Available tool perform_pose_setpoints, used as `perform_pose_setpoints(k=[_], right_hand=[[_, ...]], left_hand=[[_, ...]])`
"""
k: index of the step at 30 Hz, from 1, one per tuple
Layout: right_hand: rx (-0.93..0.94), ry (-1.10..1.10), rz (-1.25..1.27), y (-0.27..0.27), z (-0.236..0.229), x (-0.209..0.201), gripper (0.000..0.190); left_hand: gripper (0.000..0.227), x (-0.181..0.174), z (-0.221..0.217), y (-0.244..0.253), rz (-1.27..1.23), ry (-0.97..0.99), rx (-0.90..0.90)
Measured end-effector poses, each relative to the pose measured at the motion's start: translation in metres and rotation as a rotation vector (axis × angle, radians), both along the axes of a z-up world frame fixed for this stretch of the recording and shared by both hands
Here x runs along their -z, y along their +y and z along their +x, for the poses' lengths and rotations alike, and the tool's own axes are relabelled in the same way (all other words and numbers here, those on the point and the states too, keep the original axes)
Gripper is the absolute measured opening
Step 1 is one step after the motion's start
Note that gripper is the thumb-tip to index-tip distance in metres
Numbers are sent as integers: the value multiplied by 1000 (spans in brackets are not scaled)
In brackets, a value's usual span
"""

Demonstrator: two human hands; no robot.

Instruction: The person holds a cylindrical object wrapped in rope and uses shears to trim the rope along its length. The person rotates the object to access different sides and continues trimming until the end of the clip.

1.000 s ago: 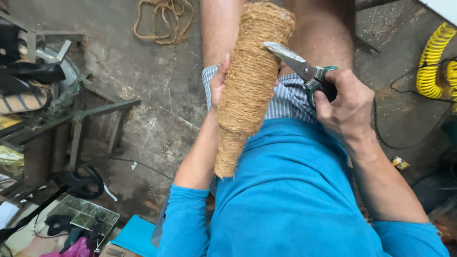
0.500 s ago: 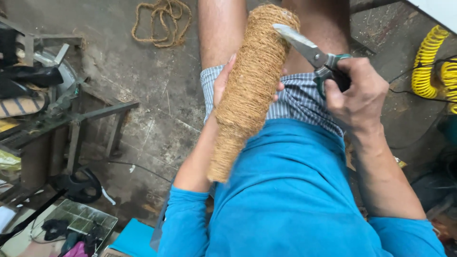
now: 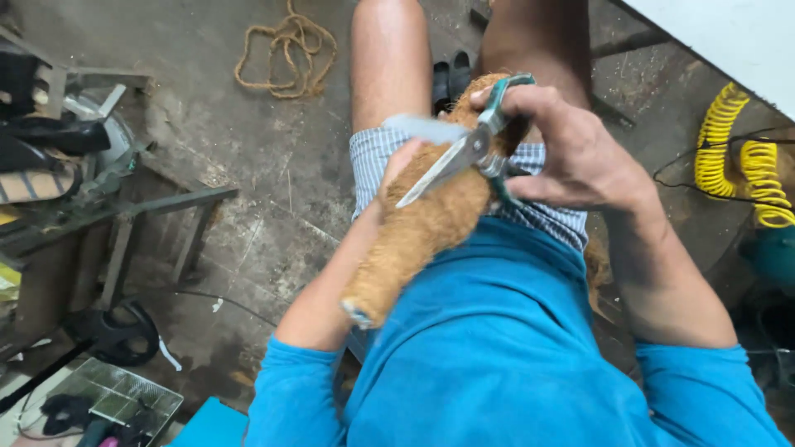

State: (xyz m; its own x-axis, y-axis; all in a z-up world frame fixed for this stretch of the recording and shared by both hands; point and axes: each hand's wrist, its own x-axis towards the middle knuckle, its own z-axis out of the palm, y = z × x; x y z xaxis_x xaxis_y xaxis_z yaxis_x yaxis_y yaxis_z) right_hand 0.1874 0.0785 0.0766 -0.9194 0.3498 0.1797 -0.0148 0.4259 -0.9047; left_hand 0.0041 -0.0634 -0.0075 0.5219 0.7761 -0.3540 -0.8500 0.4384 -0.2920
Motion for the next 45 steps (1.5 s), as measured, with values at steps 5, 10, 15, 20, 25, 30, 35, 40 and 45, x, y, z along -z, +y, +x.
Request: perform_pose_setpoints(k=[5,10,15,20,25,30,35,40,45], right_hand=[[20,-18,62,4,4,10,66],[329,-123,-173,-15,-8,24,85],[735,-92,-585,-35,-27,53,31],[664,-64,-381,-38,-23,18,33],[583,-160,-39,-36,25,8,50],[435,-416,505,-46,73,25,54],[415,-448,686,-50,72,24,49],[445,-444,745,-51,73,29,39],[444,-470,718,-52,72,36,33]], left_hand=[[69,-8,-3,2,-55,22,65],[45,-59,8,21,395,803,-119],[67,-30,27,11,242,1071,-485],[64,-41,4,26,325,1102,-434],[65,-30,-14,23,251,575,-359],[96,-34,-19,30,4,663,-283],[93,-36,-15,33,47,1009,-330],[96,-39,-16,36,46,1349,-189],[89,-40,-19,39,61,1384,-185]])
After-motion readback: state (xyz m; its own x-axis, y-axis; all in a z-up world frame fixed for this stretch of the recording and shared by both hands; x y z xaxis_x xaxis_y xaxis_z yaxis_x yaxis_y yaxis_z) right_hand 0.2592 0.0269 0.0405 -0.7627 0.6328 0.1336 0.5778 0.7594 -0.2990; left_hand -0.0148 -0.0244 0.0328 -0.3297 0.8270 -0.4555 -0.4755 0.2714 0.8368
